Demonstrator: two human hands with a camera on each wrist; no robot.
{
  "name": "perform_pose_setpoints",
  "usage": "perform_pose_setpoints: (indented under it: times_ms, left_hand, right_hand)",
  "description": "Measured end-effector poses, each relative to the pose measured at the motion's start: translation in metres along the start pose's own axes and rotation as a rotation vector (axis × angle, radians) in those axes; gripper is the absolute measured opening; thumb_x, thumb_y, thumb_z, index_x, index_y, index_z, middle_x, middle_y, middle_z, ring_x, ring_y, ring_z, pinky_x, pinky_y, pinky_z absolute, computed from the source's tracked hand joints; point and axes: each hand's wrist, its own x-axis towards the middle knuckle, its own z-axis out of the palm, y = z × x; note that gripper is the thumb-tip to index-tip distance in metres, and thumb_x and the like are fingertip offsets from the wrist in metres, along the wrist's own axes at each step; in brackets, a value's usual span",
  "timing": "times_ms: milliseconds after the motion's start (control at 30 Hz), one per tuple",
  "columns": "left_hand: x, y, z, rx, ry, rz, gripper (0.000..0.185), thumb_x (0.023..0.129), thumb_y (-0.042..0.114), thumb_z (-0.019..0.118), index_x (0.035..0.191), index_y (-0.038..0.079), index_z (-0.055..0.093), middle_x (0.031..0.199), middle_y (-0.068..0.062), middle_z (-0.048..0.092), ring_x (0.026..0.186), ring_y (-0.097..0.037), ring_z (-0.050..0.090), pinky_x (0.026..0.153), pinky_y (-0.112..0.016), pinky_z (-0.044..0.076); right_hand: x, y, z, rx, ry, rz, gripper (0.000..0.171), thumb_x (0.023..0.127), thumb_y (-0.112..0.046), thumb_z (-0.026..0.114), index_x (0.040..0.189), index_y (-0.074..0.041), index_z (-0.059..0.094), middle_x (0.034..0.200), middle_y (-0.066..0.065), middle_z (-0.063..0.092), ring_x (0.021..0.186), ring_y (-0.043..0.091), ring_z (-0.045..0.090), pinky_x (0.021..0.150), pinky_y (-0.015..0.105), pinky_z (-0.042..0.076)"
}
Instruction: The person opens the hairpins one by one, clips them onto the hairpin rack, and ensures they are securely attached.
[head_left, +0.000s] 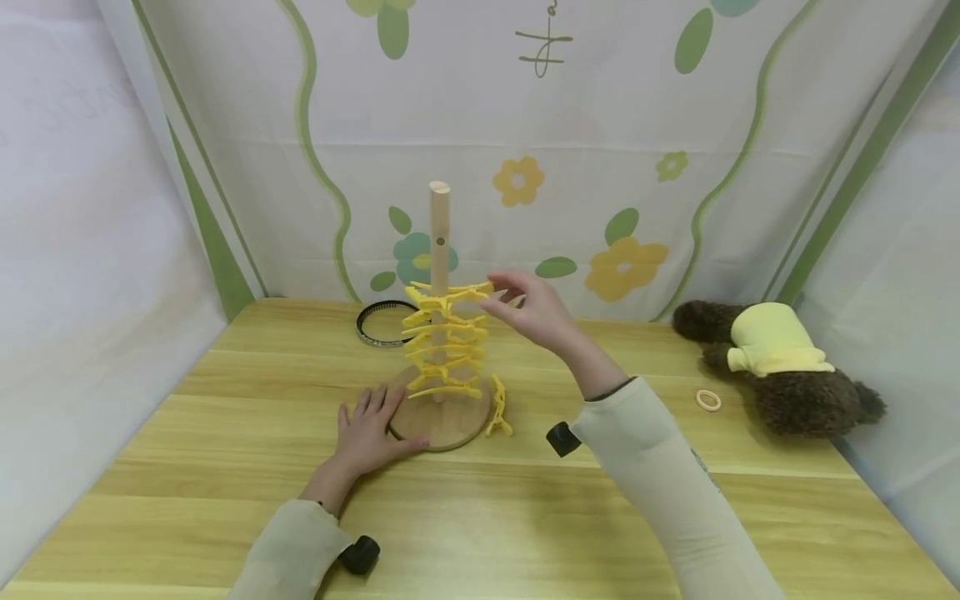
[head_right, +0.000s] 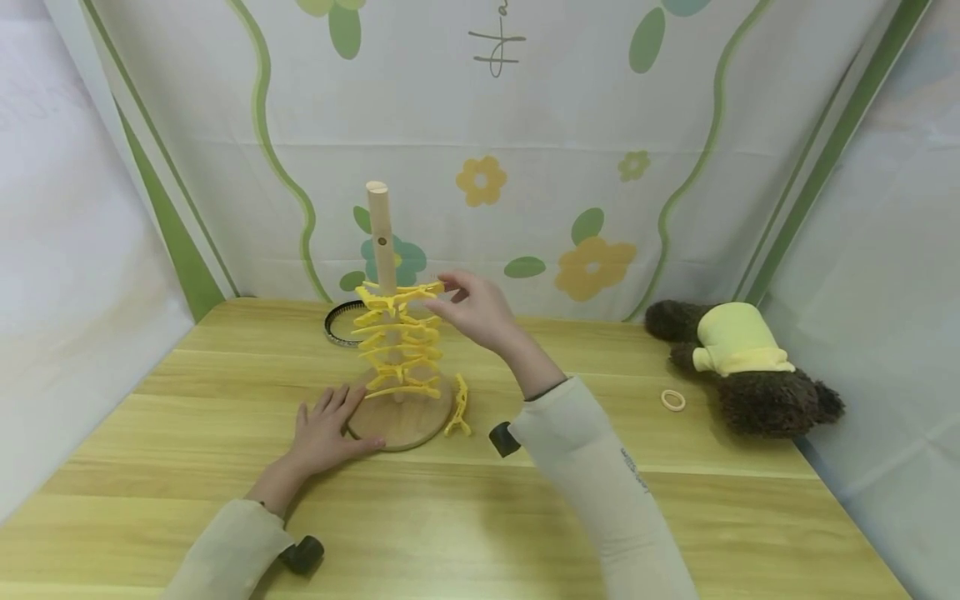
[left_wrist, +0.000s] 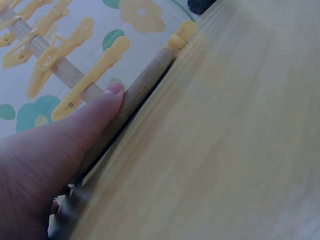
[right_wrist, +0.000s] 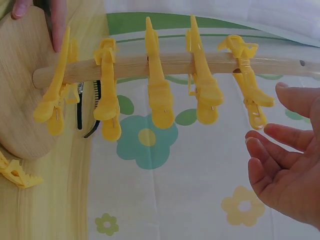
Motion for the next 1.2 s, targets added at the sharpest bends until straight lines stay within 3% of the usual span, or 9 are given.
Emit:
perform_pose_setpoints:
  times_ms: [167, 333, 500, 800, 1200]
  left_hand:
    - [0.0, -0.001, 0.0, -0.004, 0.0, 0.001, 0.093, 0.075, 0.062, 0.064, 0.146, 0.013, 0.031, 0.15, -0.025, 0.024, 0.14, -0.047, 0.013, 0.102, -0.072, 0.003]
    - [0.0, -0.002, 0.0, 0.003, 0.018, 0.003, 0.092, 0.074, 0.062, 0.065, 0.146, 0.013, 0.033, 0.15, -0.026, 0.026, 0.139, -0.047, 0.015, 0.102, -0.072, 0.004]
    - [-0.001, -0.002, 0.001, -0.004, 0.018, 0.007, 0.093, 0.074, 0.063, 0.064, 0.146, 0.013, 0.032, 0.149, -0.026, 0.026, 0.139, -0.048, 0.016, 0.102, -0.072, 0.003]
    - [0.001, -0.001, 0.001, 0.004, 0.006, 0.003, 0.093, 0.074, 0.062, 0.064, 0.146, 0.013, 0.032, 0.15, -0.026, 0.025, 0.139, -0.047, 0.015, 0.102, -0.072, 0.004]
    - [0.0, 0.0, 0.0, 0.001, 0.014, 0.008, 0.093, 0.075, 0.062, 0.064, 0.146, 0.012, 0.032, 0.149, -0.026, 0.026, 0.139, -0.048, 0.015, 0.102, -0.073, 0.004]
  right_hand:
    - [-0.027, 0.023, 0.008, 0.023, 0.047, 0.006, 0.041, 0.088, -0.015, 0.063, 0.123, 0.005, 0.055, 0.113, 0.02, 0.062, 0.093, 0.029, 0.06, 0.079, 0.038, 0.051]
    - [-0.057, 0.06, 0.042, -0.018, -0.031, 0.189, 0.039, 0.087, -0.018, 0.064, 0.119, 0.004, 0.058, 0.102, 0.015, 0.065, 0.088, 0.022, 0.06, 0.072, 0.03, 0.051]
    - [-0.076, 0.087, 0.072, -0.008, -0.04, 0.315, 0.035, 0.086, -0.016, 0.066, 0.114, 0.003, 0.061, 0.093, 0.009, 0.065, 0.084, 0.019, 0.059, 0.072, 0.032, 0.05]
    - [-0.091, 0.111, 0.1, 0.086, 0.008, 0.35, 0.032, 0.08, -0.007, 0.07, 0.107, 0.007, 0.063, 0.073, 0.004, 0.057, 0.064, 0.011, 0.048, 0.055, 0.021, 0.04]
    - [-0.1, 0.121, 0.099, 0.025, 0.12, 0.365, 0.024, 0.082, -0.002, 0.064, 0.105, 0.005, 0.064, 0.079, 0.008, 0.06, 0.071, 0.013, 0.052, 0.062, 0.025, 0.043]
